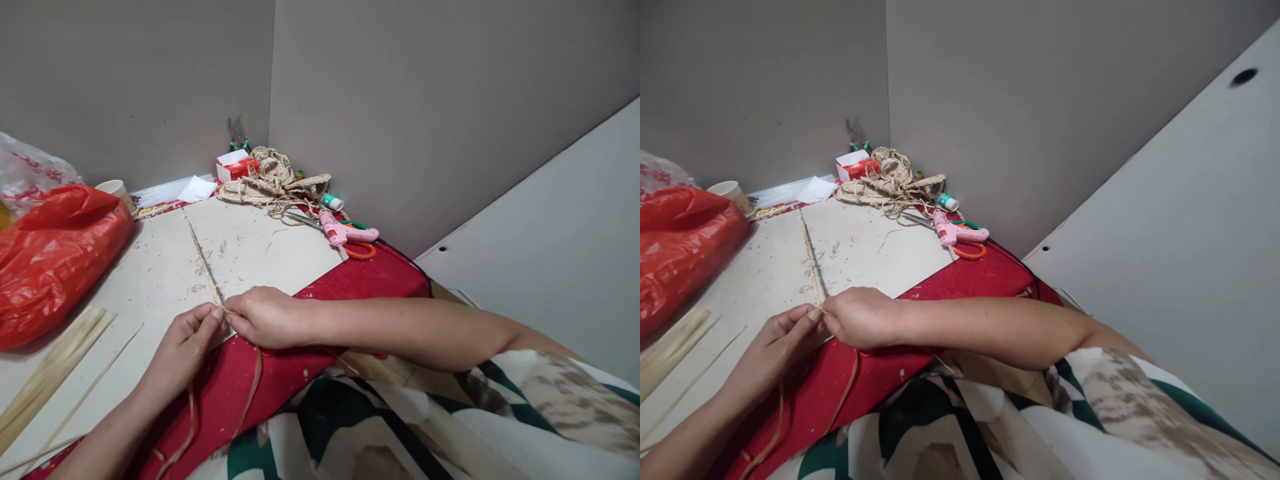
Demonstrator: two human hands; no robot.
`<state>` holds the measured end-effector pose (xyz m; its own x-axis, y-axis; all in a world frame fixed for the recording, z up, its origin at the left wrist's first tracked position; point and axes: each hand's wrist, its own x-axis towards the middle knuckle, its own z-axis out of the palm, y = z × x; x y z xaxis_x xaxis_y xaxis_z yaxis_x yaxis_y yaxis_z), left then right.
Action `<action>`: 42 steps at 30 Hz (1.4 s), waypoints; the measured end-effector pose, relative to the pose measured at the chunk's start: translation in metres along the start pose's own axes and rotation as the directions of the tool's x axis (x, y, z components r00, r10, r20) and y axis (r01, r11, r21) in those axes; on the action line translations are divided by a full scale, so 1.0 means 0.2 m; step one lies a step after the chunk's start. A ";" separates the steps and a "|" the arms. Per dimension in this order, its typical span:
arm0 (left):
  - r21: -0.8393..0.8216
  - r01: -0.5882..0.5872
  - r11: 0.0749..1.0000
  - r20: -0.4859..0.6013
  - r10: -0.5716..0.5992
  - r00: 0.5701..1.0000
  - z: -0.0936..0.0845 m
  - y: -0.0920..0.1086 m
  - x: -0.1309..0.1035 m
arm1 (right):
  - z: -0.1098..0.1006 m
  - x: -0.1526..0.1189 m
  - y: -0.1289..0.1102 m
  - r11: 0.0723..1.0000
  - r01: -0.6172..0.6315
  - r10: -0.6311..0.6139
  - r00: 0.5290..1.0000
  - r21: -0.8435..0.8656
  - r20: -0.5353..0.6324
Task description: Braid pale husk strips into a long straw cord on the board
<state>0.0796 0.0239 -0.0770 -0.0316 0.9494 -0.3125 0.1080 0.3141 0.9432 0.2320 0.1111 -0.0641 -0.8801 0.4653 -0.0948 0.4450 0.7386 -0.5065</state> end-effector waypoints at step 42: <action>-0.205 0.012 0.979 0.010 -0.010 1.000 -0.02 -0.01 -0.03 | -0.02 0.04 0.04 0.749 -0.097 -0.011 0.987 0.656 0.157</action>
<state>0.0756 0.0176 -0.0755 -0.0232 0.9462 -0.3228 -0.0988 0.3191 0.9426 0.2297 0.1222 -0.0648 -0.8998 0.3748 -0.2232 0.3095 0.1880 -0.9321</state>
